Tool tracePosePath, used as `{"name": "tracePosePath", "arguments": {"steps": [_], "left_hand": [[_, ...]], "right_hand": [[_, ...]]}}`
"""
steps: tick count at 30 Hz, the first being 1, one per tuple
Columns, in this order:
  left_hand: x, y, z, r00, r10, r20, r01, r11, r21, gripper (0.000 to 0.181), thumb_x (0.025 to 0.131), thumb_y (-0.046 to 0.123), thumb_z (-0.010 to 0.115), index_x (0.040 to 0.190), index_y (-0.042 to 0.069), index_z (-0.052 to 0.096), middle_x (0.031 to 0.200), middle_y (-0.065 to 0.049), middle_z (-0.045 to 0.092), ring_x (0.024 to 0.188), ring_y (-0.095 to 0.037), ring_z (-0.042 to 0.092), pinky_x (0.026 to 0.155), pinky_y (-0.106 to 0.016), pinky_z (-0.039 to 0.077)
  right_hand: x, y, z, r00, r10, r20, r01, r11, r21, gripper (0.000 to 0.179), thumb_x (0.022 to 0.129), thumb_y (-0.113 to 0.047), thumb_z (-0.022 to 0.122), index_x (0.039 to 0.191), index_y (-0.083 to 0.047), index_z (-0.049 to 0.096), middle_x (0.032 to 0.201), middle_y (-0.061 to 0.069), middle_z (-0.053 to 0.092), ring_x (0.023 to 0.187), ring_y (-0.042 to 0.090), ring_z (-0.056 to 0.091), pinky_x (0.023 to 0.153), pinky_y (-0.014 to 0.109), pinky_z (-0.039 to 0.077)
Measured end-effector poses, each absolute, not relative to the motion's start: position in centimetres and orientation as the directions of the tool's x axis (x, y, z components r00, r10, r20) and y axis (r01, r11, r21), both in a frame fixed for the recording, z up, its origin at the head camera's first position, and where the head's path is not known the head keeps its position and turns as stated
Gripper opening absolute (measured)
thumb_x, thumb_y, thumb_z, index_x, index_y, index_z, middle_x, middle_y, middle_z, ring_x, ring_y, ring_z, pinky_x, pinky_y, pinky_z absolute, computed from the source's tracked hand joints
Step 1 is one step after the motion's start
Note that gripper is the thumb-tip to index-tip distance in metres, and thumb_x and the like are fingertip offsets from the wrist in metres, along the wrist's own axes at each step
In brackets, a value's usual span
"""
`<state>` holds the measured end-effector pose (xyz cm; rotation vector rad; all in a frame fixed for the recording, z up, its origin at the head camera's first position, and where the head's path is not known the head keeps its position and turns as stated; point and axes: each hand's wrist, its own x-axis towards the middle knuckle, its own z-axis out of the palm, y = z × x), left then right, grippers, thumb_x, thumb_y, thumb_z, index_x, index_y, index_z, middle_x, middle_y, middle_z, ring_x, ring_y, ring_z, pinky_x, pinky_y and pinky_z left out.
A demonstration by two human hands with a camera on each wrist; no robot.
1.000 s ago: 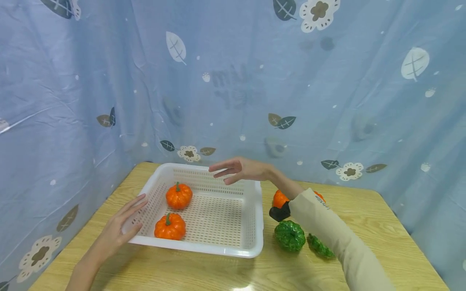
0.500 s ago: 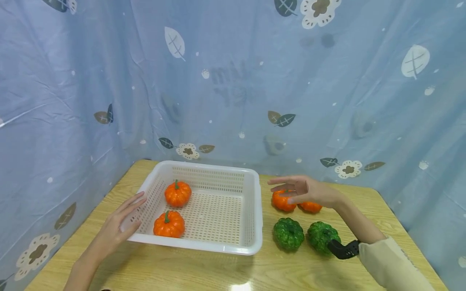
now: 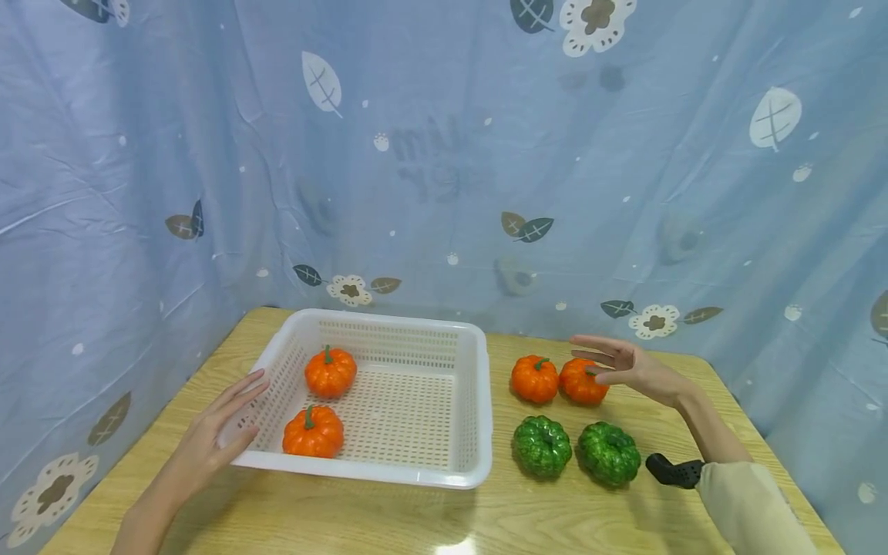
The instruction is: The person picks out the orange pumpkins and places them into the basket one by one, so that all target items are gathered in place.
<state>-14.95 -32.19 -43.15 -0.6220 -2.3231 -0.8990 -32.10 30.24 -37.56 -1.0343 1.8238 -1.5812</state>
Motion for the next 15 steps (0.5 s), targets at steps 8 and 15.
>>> {"name": "tracePosePath", "arguments": {"steps": [8,15], "left_hand": [[-14.8,-32.2,-42.9,-0.762,0.212,0.612,0.559,0.692,0.456,0.055,0.077,-0.006,0.066,0.131,-0.003,0.055,0.144,-0.021,0.042,0.136,0.000,0.028,0.103,-0.008,0.017],[-14.6,-32.1,-43.1,-0.768,0.211,0.604,0.549,0.703,0.452,0.054,0.079,-0.006,0.065,0.131,-0.003,0.054,0.145,-0.021,0.041,0.136,0.003,0.026,0.102,-0.006,0.015]], "right_hand": [[-33.7,34.0,-39.0,-0.618,-0.779,0.103,-0.213,0.040,-0.976,0.064,0.094,0.016,0.041,0.150,0.004,0.013,0.154,-0.007,0.031,0.138,0.009,0.032,0.102,0.026,0.040],[-34.5,35.9,-40.6,-0.604,-0.795,0.055,-0.166,0.058,-0.984,0.067,0.094,0.015,0.040,0.151,0.003,0.006,0.154,-0.015,0.028,0.138,0.000,0.027,0.103,0.021,0.037]]}}
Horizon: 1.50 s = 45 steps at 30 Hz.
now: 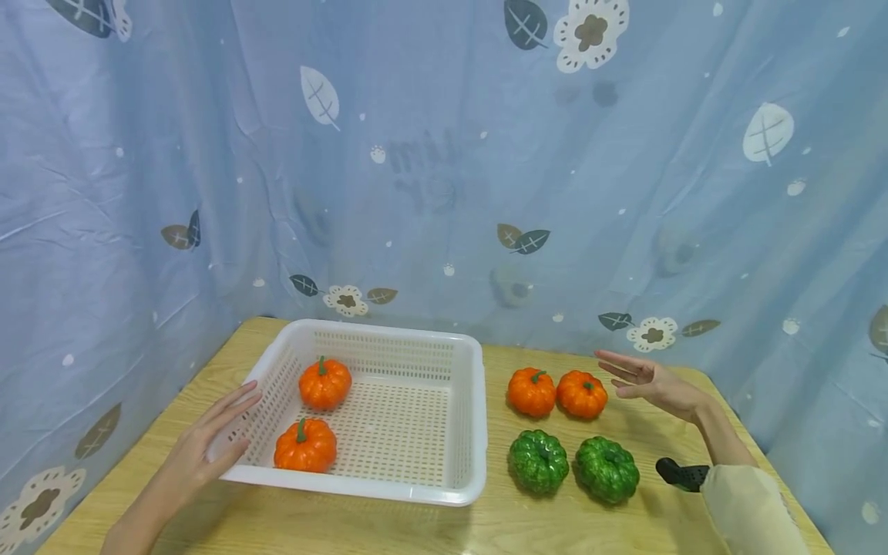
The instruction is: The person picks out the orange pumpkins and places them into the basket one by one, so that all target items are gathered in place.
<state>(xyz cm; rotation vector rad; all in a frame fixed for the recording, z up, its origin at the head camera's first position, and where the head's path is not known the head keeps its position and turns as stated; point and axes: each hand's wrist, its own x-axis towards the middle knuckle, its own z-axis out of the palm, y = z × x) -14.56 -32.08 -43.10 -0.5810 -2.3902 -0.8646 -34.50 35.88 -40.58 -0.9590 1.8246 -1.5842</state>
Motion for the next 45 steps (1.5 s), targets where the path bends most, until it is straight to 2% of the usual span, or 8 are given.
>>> {"name": "tracePosePath", "arguments": {"steps": [7,9,20,24,29,33,37,45], "left_hand": [[-14.6,-32.0,-42.8,-0.770,0.218,0.600,0.550,0.702,0.452,0.053,0.079,-0.007,0.065,0.131,-0.003,0.055,0.144,-0.022,0.042,0.137,0.001,0.026,0.103,-0.007,0.016],[-14.7,-32.0,-42.7,-0.767,0.223,0.602,0.554,0.704,0.445,0.054,0.079,-0.007,0.065,0.131,-0.003,0.054,0.143,-0.023,0.042,0.137,0.000,0.026,0.104,-0.007,0.016],[-14.8,-31.7,-43.0,-0.782,0.215,0.585,0.542,0.698,0.468,0.052,0.080,-0.005,0.065,0.131,-0.002,0.054,0.144,-0.022,0.042,0.136,0.003,0.026,0.102,-0.006,0.017],[-14.7,-31.6,-43.1,-0.780,0.216,0.587,0.544,0.697,0.467,0.054,0.080,-0.006,0.065,0.132,-0.002,0.054,0.143,-0.022,0.042,0.137,0.002,0.027,0.102,-0.005,0.017],[-14.7,-31.6,-43.2,-0.783,0.212,0.585,0.541,0.695,0.473,0.054,0.080,-0.006,0.064,0.133,-0.002,0.053,0.144,-0.022,0.041,0.137,0.001,0.026,0.103,-0.006,0.016],[-14.7,-31.8,-43.3,-0.787,0.206,0.581,0.537,0.694,0.480,0.054,0.080,-0.006,0.064,0.133,-0.002,0.053,0.145,-0.021,0.040,0.137,0.001,0.025,0.103,-0.007,0.016],[-14.7,-31.9,-43.2,-0.792,0.200,0.576,0.530,0.695,0.486,0.054,0.080,-0.006,0.064,0.133,-0.002,0.053,0.145,-0.021,0.040,0.138,0.001,0.025,0.102,-0.007,0.016],[-14.6,-32.0,-43.2,-0.791,0.202,0.578,0.530,0.697,0.483,0.055,0.080,-0.006,0.064,0.133,-0.002,0.052,0.145,-0.022,0.040,0.138,0.001,0.024,0.102,-0.007,0.015]], "right_hand": [[-35.0,36.2,-42.1,-0.646,-0.763,0.012,-0.158,0.118,-0.980,0.070,0.094,0.015,0.041,0.151,0.002,0.005,0.160,0.010,0.001,0.137,-0.006,0.023,0.104,0.017,0.033],[-35.1,36.2,-42.5,-0.645,-0.764,0.010,-0.152,0.116,-0.982,0.070,0.093,0.014,0.042,0.151,0.003,0.004,0.159,0.012,-0.001,0.137,-0.007,0.022,0.104,0.017,0.032],[-35.2,35.7,-44.4,-0.605,-0.796,0.029,-0.101,0.041,-0.994,0.073,0.093,0.014,0.043,0.150,0.004,-0.001,0.152,-0.019,0.026,0.134,-0.008,0.027,0.102,0.019,0.036],[-35.2,35.3,-44.6,-0.608,-0.794,0.007,-0.088,0.059,-0.994,0.072,0.093,0.012,0.045,0.150,0.004,0.002,0.150,-0.022,0.029,0.131,-0.007,0.032,0.102,0.023,0.039],[-35.5,34.7,-44.7,-0.596,-0.803,-0.004,-0.090,0.071,-0.993,0.074,0.092,0.012,0.048,0.149,0.005,0.002,0.151,-0.019,0.026,0.131,-0.005,0.034,0.102,0.026,0.040],[-35.9,34.0,-44.9,-0.604,-0.797,-0.021,-0.088,0.092,-0.992,0.078,0.091,0.012,0.051,0.151,0.003,0.002,0.157,-0.002,0.017,0.130,-0.001,0.037,0.101,0.028,0.042],[-36.0,33.3,-44.9,-0.626,-0.778,-0.055,-0.076,0.131,-0.988,0.082,0.088,0.012,0.056,0.152,-0.001,0.006,0.154,0.006,0.021,0.125,0.006,0.045,0.098,0.031,0.045],[-35.9,33.3,-45.1,-0.627,-0.778,-0.035,-0.054,0.088,-0.995,0.076,0.087,0.015,0.053,0.152,-0.004,0.018,0.141,-0.009,0.040,0.121,0.010,0.050,0.094,0.032,0.048]]}}
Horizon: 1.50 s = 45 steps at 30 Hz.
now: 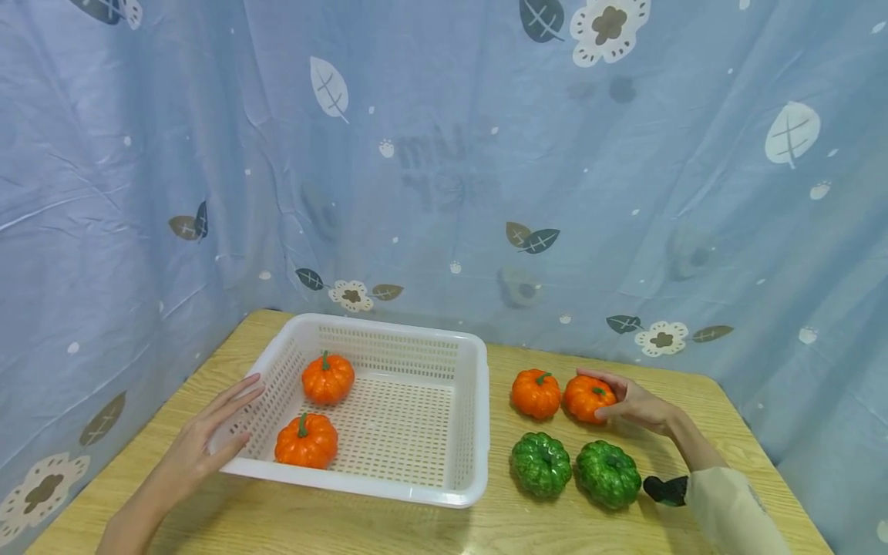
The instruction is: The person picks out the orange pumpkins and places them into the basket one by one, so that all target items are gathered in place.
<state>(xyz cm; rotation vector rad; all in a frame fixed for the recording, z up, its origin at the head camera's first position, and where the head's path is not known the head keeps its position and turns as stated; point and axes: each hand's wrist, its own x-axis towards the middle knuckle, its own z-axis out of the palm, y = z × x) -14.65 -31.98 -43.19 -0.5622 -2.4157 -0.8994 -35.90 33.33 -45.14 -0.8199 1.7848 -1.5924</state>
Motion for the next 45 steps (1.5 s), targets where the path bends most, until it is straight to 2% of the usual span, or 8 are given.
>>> {"name": "tracePosePath", "arguments": {"steps": [6,13,18,22,26,30,36,45], "left_hand": [[-14.4,-32.2,-43.0,-0.775,0.214,0.594,0.546,0.699,0.461,0.056,0.079,-0.006,0.065,0.133,-0.001,0.053,0.146,-0.018,0.040,0.138,0.000,0.024,0.103,-0.007,0.015],[-14.3,-32.5,-42.7,-0.778,0.211,0.591,0.541,0.704,0.460,0.055,0.080,-0.005,0.065,0.133,-0.001,0.053,0.147,-0.016,0.040,0.138,0.002,0.023,0.103,-0.007,0.013],[-14.4,-32.7,-42.7,-0.778,0.213,0.591,0.541,0.705,0.458,0.055,0.080,-0.005,0.064,0.134,-0.001,0.053,0.147,-0.017,0.040,0.137,0.003,0.022,0.102,-0.007,0.013],[-14.4,-32.7,-42.6,-0.771,0.218,0.599,0.550,0.701,0.453,0.056,0.078,-0.006,0.065,0.133,-0.002,0.053,0.145,-0.019,0.041,0.137,0.003,0.024,0.103,-0.007,0.014],[-14.5,-32.7,-42.6,-0.767,0.219,0.603,0.555,0.699,0.452,0.056,0.078,-0.005,0.066,0.133,-0.001,0.053,0.146,-0.015,0.041,0.137,0.003,0.024,0.102,-0.006,0.015],[-14.6,-32.5,-42.7,-0.766,0.216,0.605,0.558,0.690,0.460,0.056,0.078,-0.005,0.066,0.132,-0.001,0.054,0.147,-0.012,0.042,0.137,0.003,0.025,0.102,-0.006,0.015],[-14.6,-32.3,-43.0,-0.773,0.204,0.600,0.551,0.684,0.477,0.055,0.079,-0.005,0.065,0.132,-0.002,0.053,0.145,-0.017,0.041,0.137,0.003,0.024,0.102,-0.006,0.015],[-14.7,-32.1,-43.3,-0.775,0.199,0.600,0.550,0.679,0.486,0.055,0.080,-0.005,0.064,0.133,-0.002,0.053,0.144,-0.021,0.041,0.137,0.003,0.024,0.101,-0.007,0.014]], "right_hand": [[-35.0,34.2,-44.7,-0.652,-0.758,-0.019,-0.007,0.031,-0.999,0.070,0.089,0.014,0.051,0.151,-0.011,0.029,0.138,-0.006,0.047,0.120,0.012,0.052,0.094,0.032,0.048],[-33.5,34.8,-43.7,-0.703,-0.711,0.021,-0.078,0.047,-0.996,0.067,0.091,0.010,0.049,0.152,-0.007,0.024,0.135,-0.003,0.047,0.115,0.015,0.056,0.091,0.034,0.051],[-32.4,34.6,-43.1,-0.747,-0.662,0.053,-0.119,0.055,-0.991,0.059,0.091,0.008,0.051,0.145,-0.014,0.039,0.129,-0.002,0.051,0.110,0.015,0.057,0.087,0.035,0.053],[-31.5,34.1,-42.7,-0.758,-0.646,0.096,-0.160,0.041,-0.986,0.056,0.090,0.009,0.053,0.141,-0.011,0.042,0.130,-0.003,0.050,0.109,0.015,0.057,0.084,0.036,0.054],[-30.4,33.7,-42.2,-0.771,-0.625,0.124,-0.187,0.036,-0.982,0.057,0.089,0.010,0.054,0.141,-0.006,0.040,0.128,-0.004,0.052,0.106,0.015,0.058,0.082,0.035,0.055],[-29.3,33.1,-41.6,-0.778,-0.611,0.146,-0.215,0.041,-0.976,0.057,0.087,0.010,0.056,0.140,-0.007,0.043,0.127,-0.004,0.053,0.104,0.015,0.059,0.079,0.035,0.055],[-27.9,31.6,-40.8,-0.748,-0.632,0.204,-0.288,0.031,-0.957,0.053,0.084,0.013,0.057,0.134,-0.004,0.046,0.138,-0.002,0.048,0.109,0.017,0.058,0.081,0.037,0.055],[-25.2,29.4,-39.0,-0.768,-0.606,0.206,-0.335,0.106,-0.936,0.051,0.085,0.005,0.058,0.135,-0.004,0.048,0.131,-0.005,0.052,0.101,0.019,0.059,0.075,0.040,0.056]]}}
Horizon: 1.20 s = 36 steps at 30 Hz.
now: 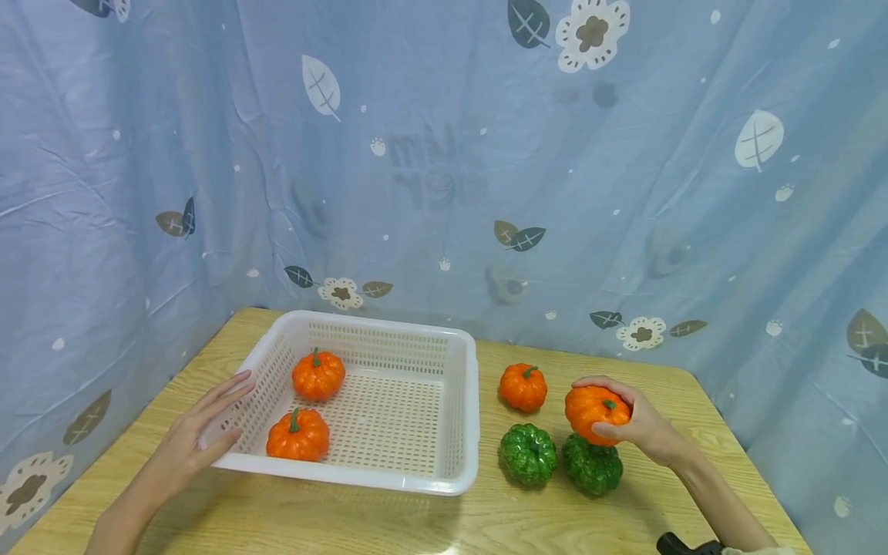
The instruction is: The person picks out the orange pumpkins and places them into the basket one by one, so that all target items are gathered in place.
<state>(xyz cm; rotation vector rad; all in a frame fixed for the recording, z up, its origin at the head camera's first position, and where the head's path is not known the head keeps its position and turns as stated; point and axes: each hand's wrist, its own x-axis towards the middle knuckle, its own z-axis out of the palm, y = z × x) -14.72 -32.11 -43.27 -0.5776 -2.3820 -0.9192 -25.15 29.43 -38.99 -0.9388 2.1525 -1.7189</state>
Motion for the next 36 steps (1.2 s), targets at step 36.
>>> {"name": "tracePosePath", "arguments": {"steps": [36], "left_hand": [[-14.7,-32.1,-43.4,-0.782,0.195,0.592,0.553,0.656,0.514,0.052,0.081,-0.007,0.061,0.132,-0.004,0.053,0.145,-0.022,0.040,0.137,0.000,0.026,0.102,-0.008,0.016]], "right_hand": [[-19.1,16.0,-35.1,-0.634,-0.762,0.129,-0.224,0.022,-0.974,0.049,0.080,-0.008,0.070,0.126,-0.009,0.053,0.128,0.020,0.048,0.107,0.035,0.055,0.081,0.045,0.054]]}}
